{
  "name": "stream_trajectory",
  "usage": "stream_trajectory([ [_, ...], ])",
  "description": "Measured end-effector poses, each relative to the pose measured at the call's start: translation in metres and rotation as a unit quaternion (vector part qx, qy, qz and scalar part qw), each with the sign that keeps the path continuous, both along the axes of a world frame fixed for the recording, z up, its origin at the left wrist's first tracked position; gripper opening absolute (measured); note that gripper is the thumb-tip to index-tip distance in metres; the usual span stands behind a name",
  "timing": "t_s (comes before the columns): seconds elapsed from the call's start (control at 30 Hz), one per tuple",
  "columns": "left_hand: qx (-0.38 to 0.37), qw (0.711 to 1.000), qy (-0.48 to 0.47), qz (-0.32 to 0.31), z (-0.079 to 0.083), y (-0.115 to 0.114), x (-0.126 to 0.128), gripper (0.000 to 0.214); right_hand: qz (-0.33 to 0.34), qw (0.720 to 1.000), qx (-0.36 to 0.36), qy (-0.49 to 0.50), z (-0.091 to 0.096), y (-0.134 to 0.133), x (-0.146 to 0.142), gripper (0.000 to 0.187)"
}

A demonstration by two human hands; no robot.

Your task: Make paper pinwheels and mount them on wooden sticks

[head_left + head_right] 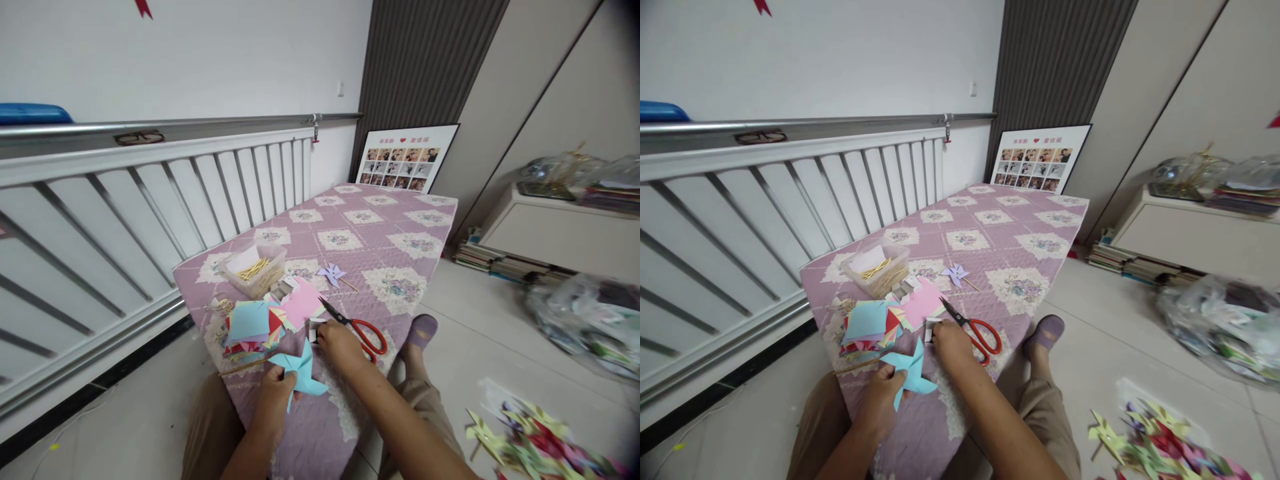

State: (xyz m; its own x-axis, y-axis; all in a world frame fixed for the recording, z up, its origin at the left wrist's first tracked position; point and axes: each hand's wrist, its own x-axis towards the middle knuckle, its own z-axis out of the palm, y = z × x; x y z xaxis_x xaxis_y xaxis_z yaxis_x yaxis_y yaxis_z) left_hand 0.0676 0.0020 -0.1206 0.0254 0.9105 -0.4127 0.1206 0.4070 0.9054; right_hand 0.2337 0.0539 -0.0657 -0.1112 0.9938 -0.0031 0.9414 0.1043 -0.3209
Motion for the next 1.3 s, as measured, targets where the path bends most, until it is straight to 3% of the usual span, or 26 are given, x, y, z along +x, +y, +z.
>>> stream_trajectory([
  [0.33, 0.012, 0.999, -0.040, 0.024, -0.011, 0.001, -0.002, 0.012, -0.010, 0.998, -0.013, -0.058, -0.002, 0.002, -0.008, 0.026],
  [0.73, -0.008, 0.995, -0.075, 0.062, 0.000, -0.001, 0.000, 0.010, -0.019, 1.000, 0.004, -0.022, -0.008, -0.001, -0.005, 0.024],
  [1.07, 0.002, 0.990, -0.112, 0.081, -0.005, 0.000, -0.001, 0.006, 0.032, 0.998, 0.060, 0.008, -0.010, -0.004, -0.016, 0.021],
  [1.3, -0.008, 0.987, -0.128, 0.092, 0.003, -0.001, -0.001, 0.012, 0.047, 0.997, 0.065, -0.024, -0.020, -0.003, -0.021, 0.028],
])
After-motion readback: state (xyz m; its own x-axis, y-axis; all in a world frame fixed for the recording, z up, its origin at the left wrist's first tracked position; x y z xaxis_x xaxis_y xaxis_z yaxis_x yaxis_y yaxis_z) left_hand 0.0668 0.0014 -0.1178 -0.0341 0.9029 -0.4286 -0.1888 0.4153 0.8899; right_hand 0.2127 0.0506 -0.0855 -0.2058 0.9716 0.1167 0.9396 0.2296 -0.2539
